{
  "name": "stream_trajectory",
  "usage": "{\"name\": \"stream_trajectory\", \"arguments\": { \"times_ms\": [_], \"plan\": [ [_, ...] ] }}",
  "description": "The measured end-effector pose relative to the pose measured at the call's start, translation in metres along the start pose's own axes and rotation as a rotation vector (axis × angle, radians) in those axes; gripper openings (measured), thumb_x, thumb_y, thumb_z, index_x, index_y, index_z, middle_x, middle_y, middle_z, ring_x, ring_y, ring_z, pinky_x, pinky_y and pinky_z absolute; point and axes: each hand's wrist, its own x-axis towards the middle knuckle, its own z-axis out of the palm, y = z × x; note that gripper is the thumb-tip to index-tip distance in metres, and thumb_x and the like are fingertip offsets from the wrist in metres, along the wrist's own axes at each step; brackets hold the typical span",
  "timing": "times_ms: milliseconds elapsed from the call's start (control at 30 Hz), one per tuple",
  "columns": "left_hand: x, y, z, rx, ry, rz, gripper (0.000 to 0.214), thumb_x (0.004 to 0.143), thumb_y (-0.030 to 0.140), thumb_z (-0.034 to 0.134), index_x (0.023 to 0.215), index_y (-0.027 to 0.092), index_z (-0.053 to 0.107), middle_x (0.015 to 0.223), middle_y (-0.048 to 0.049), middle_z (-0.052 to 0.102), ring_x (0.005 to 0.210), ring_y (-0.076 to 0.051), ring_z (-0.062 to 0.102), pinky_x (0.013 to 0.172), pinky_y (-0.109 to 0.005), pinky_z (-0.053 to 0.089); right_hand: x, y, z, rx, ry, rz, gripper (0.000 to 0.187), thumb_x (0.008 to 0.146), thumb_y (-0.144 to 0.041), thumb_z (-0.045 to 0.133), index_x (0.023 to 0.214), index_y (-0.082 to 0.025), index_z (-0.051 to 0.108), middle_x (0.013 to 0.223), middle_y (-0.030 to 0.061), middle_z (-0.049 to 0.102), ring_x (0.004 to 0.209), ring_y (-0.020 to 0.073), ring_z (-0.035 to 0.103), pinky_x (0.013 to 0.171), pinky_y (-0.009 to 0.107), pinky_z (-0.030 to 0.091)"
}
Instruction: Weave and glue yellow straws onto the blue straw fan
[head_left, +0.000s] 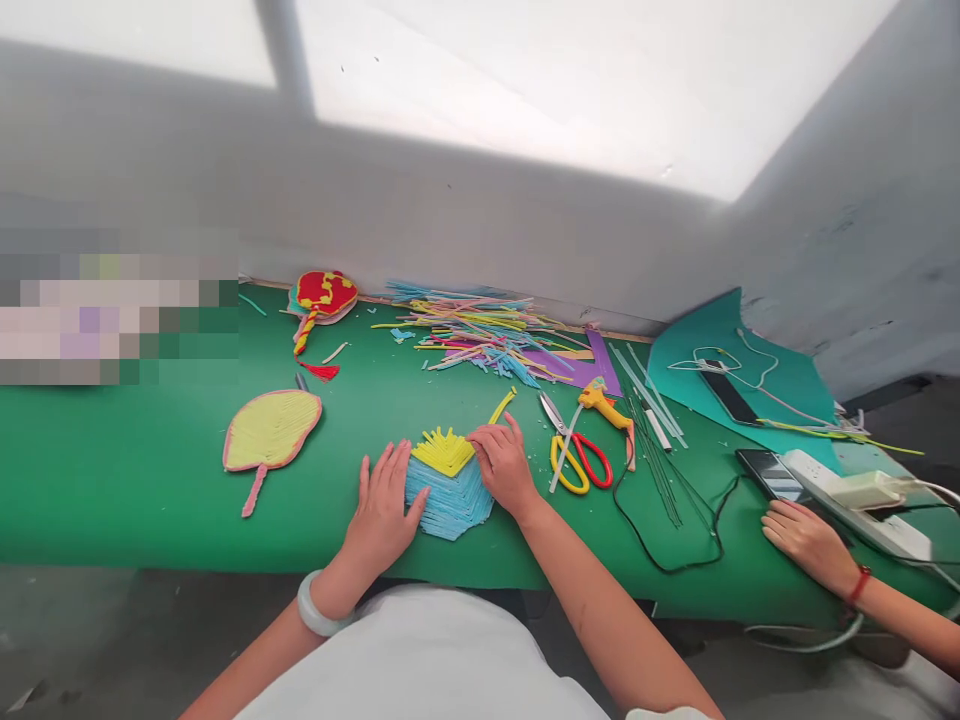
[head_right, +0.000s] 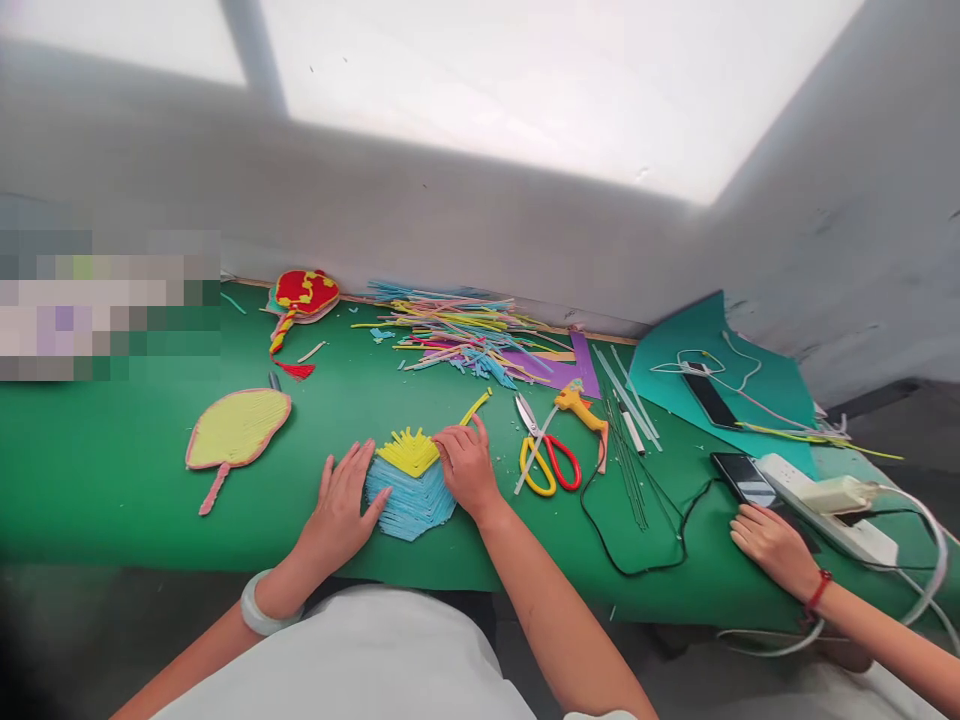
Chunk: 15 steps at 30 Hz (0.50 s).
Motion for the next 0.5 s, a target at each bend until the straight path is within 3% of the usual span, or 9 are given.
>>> {"name": "stream_trajectory", "arguments": {
  "times_ms": [267, 500],
  "plan": [
    [0.001, -0.003, 0.004, -0.001, 0.046, 0.007, 0.066, 0.103, 0.040, 0.039, 0.160, 0.021, 0.012, 0.151, -0.0159, 0.049, 0.144, -0.032, 0.042, 0.119, -0.062, 0.025, -0.002, 0.008, 0.008, -0.078, 0.048, 0.034, 0.037, 0.107, -0.030, 0.032, 0.085, -0.024, 0.061, 0.076, 0.0002, 0.067, 0.073, 0.0168, 0.059, 0.108, 0.044, 0.039],
    [0.003, -0.006, 0.007, -0.011, 0.040, 0.014, 0.067, 0.102, 0.044, 0.038, 0.160, 0.022, 0.013, 0.150, -0.0160, 0.049, 0.143, -0.033, 0.042, 0.120, -0.063, 0.023, -0.001, 0.014, 0.012, -0.165, 0.030, 0.036, 0.050, 0.106, -0.043, 0.037, 0.063, -0.023, 0.053, 0.056, -0.0031, 0.056, 0.059, 0.0141, 0.052, 0.099, 0.036, 0.041]
  ]
}}
